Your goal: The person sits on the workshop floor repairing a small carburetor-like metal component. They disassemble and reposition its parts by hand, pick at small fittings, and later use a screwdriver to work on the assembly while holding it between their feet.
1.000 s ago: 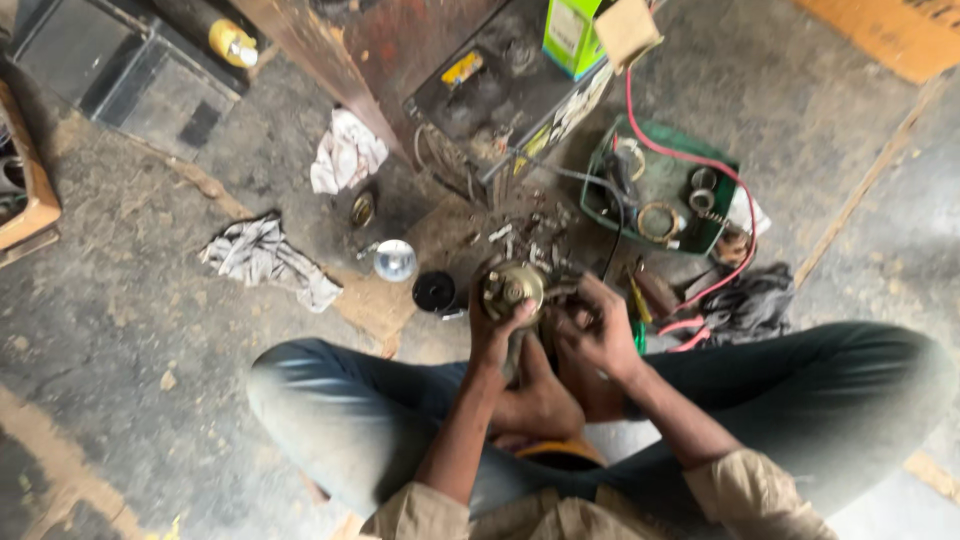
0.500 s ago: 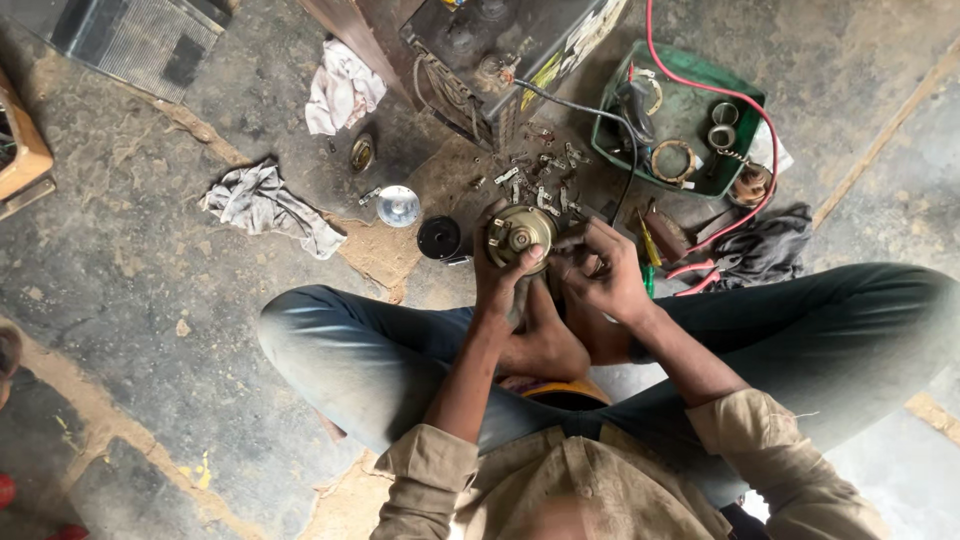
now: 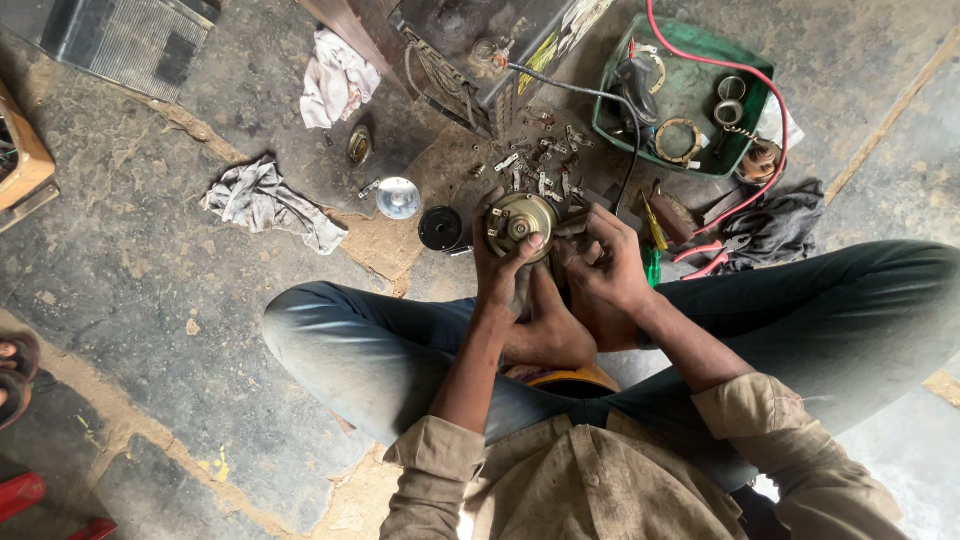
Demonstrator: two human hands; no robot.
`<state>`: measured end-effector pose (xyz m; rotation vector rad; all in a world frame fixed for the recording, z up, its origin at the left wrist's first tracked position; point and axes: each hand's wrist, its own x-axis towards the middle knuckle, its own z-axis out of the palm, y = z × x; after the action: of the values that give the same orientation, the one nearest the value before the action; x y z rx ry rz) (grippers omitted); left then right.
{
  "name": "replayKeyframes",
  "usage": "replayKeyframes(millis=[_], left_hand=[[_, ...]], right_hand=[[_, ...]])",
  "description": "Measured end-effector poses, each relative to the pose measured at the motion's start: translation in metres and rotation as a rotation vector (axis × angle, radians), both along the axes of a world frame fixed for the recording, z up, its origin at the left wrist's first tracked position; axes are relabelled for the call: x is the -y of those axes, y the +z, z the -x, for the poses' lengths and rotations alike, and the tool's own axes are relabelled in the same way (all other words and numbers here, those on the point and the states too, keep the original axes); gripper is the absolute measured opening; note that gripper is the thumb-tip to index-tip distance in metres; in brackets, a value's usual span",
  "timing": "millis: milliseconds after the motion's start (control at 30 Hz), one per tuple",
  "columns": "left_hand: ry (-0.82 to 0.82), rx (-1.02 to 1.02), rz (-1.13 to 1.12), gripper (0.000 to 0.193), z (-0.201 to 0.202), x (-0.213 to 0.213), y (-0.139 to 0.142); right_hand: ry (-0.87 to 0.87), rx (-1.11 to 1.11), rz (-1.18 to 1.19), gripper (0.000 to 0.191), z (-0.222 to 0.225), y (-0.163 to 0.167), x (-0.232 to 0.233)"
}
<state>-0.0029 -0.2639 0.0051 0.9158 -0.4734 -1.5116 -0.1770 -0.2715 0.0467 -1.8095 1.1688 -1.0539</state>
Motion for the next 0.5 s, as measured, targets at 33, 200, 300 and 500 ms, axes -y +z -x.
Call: replayKeyframes(millis=[33,200,300,500], left_hand=[[-0.002,0.004,-0.001,0.095,-0.0002,0.0007,0.0007],[-0.015,-0.003,0.001,0.095,-0.0010,0.0008,0.0030],[-0.008,0.000,0.017,0.095,-0.0014,0.0007,0.0028],[-0.028,0.020,0.007,0.094,-0.0024,0.0002,0.0013]], right_hand=[[0.000,-0.003,-0.012,0.024,0.0005,-0.0008,0.0006],[0.014,-0.015,0.008,0.023,0.0008,-0.0011,0.0037],[0.014,0.010,0.018,0.025,-0.0008,-0.0003,0.0040],[0.014,-0.010,-0.002,0.026,0.0018,-0.0027,0.0018]])
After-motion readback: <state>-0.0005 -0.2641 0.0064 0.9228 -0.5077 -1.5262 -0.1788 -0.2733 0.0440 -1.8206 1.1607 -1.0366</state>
